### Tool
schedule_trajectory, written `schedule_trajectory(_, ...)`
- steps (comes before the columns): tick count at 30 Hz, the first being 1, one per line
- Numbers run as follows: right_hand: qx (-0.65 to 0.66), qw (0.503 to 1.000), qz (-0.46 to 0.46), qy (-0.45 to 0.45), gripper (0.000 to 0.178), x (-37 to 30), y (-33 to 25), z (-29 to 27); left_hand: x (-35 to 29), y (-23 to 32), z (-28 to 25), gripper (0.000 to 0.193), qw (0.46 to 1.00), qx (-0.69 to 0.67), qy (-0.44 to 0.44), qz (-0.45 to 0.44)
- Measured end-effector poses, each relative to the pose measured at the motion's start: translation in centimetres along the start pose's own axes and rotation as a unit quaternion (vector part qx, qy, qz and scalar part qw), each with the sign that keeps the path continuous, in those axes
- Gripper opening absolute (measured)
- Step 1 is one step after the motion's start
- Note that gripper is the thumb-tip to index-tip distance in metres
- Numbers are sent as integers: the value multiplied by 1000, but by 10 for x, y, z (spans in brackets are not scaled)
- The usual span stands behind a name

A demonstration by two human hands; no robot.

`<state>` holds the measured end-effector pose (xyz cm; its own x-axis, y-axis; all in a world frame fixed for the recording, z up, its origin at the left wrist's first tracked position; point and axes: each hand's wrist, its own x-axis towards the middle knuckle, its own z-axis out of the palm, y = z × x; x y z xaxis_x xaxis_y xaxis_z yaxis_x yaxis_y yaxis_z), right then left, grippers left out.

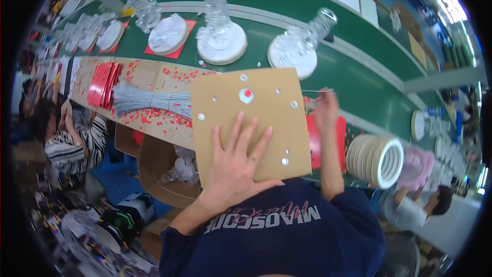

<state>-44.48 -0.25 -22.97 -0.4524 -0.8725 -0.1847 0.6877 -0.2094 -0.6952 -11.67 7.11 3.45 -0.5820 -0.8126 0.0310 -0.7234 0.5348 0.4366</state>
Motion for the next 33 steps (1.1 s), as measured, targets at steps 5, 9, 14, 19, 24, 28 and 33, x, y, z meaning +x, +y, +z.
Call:
schedule_trajectory(5, 100, 950, -235, -179, 17, -69, -227, 52, 4, 8, 5, 84, 998, 39, 8, 39)
schedule_trajectory(9, -352, 824, -359, -261, 13, -152, -264, 145, 3, 9, 11, 75, 995, 69, 17, 75)
schedule_trajectory(14, -576, 601, -352, -428, 37, -158, -159, 161, -8, 3, 17, 70, 992, 69, 62, 86)
schedule_trajectory(19, -571, 595, -345, -448, 39, -155, -140, 152, -11, 5, 18, 67, 992, 59, 73, 83)
schedule_trajectory(24, -614, 518, -345, -485, 42, -148, -155, 155, -13, 3, 16, 67, 992, 58, 72, 81)
schedule_trajectory(28, -611, 511, -347, -494, 43, -147, -156, 160, -12, 2, 15, 66, 993, 55, 66, 84)
schedule_trajectory(33, -611, 480, -331, -536, 46, -139, -157, 168, -10, 0, 14, 66, 993, 49, 60, 89)
